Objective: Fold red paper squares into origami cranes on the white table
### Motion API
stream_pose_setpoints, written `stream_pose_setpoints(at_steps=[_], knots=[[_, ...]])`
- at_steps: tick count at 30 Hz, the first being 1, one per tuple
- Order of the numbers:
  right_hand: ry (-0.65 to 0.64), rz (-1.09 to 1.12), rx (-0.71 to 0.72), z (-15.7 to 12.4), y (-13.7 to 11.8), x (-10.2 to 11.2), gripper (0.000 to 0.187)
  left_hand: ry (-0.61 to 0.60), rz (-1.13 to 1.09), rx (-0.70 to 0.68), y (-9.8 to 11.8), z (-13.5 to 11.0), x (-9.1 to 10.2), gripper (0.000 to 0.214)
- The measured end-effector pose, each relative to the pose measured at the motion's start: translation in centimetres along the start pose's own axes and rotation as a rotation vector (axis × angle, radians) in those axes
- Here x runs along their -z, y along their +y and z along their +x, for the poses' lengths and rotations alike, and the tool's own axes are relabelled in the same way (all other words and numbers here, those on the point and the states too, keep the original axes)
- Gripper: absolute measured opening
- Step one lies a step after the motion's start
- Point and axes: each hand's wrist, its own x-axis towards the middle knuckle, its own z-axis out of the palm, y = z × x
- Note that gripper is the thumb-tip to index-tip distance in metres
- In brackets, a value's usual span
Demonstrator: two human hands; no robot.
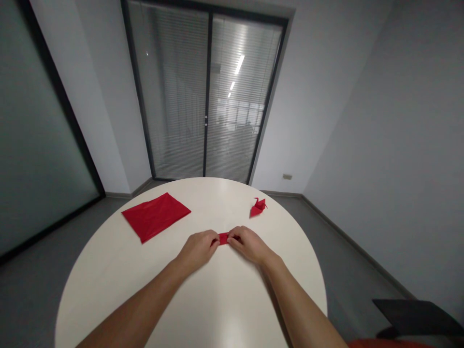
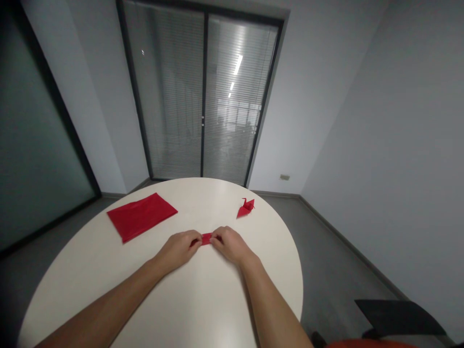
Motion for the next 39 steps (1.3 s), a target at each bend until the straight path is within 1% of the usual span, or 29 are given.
stream_pose_setpoints(at_steps=[2, 7, 11, 13, 15, 18, 24, 26, 27, 29, 31, 34, 36, 38, 39], knots=[[0.01, 0.0, -0.002, 0.1, 0.1, -0.2, 0.017, 0.004, -0.016, 0.01, 0.0, 0.1, -0.1, 0.023], [0.037, 0.008, -0.001, 0.2, 0.1, -0.5, 0.016, -0.003, -0.05, -0.037, -0.3, 0.1, -0.2, 0.033], [0.044, 0.002, 0.014, 0.3, 0.3, -0.6, 0.02, -0.015, -0.041, -0.137, -0.7, 0.2, -0.5, 0.034], [0.027, -0.009, 0.034, 0.3, 0.4, -0.6, 0.025, -0.014, -0.023, -0.191, -0.8, 0.2, -0.6, 0.036], [0.01, -0.029, 0.054, 0.2, 0.5, -0.5, 0.03, -0.016, 0.009, -0.218, -0.8, 0.1, -0.6, 0.038], [-0.016, -0.082, 0.087, 0.0, 0.2, -0.3, 0.032, -0.037, 0.075, -0.222, -0.4, 0.0, -0.2, 0.037], [-0.066, -0.2, 0.181, -0.2, -1.7, -0.2, 0.025, -0.056, 0.167, -0.226, 0.1, 0.0, 0.4, 0.035], [-0.095, -0.209, 0.197, -0.4, -2.1, -0.3, 0.029, -0.065, 0.178, -0.206, 0.0, 0.0, 0.4, 0.034], [-0.114, -0.21, 0.198, -0.5, -2.2, -0.4, 0.035, -0.065, 0.173, -0.196, -0.1, 0.0, 0.3, 0.033], [-0.165, -0.206, 0.171, -0.7, -2.1, -0.5, 0.05, -0.058, 0.15, -0.182, -0.4, 0.1, 0.1, 0.034], [-0.23, -0.193, 0.101, -0.9, -1.7, -0.6, 0.065, -0.058, 0.127, -0.178, -0.6, 0.1, -0.1, 0.034], [-0.315, -0.166, -0.041, -1.0, -1.2, -0.7, 0.075, -0.072, 0.1, -0.169, -0.9, 0.1, -0.2, 0.034], [-0.31, -0.172, -0.128, -1.1, -1.1, -0.7, 0.077, -0.077, 0.088, -0.161, -0.8, 0.0, -0.2, 0.035], [-0.26, -0.206, -0.182, -1.0, -1.3, -0.7, 0.076, -0.079, 0.093, -0.163, -0.7, 0.0, -0.2, 0.036], [-0.227, -0.228, -0.186, -1.0, -1.5, -0.8, 0.075, -0.079, 0.1, -0.168, -0.6, -0.1, -0.2, 0.036]])
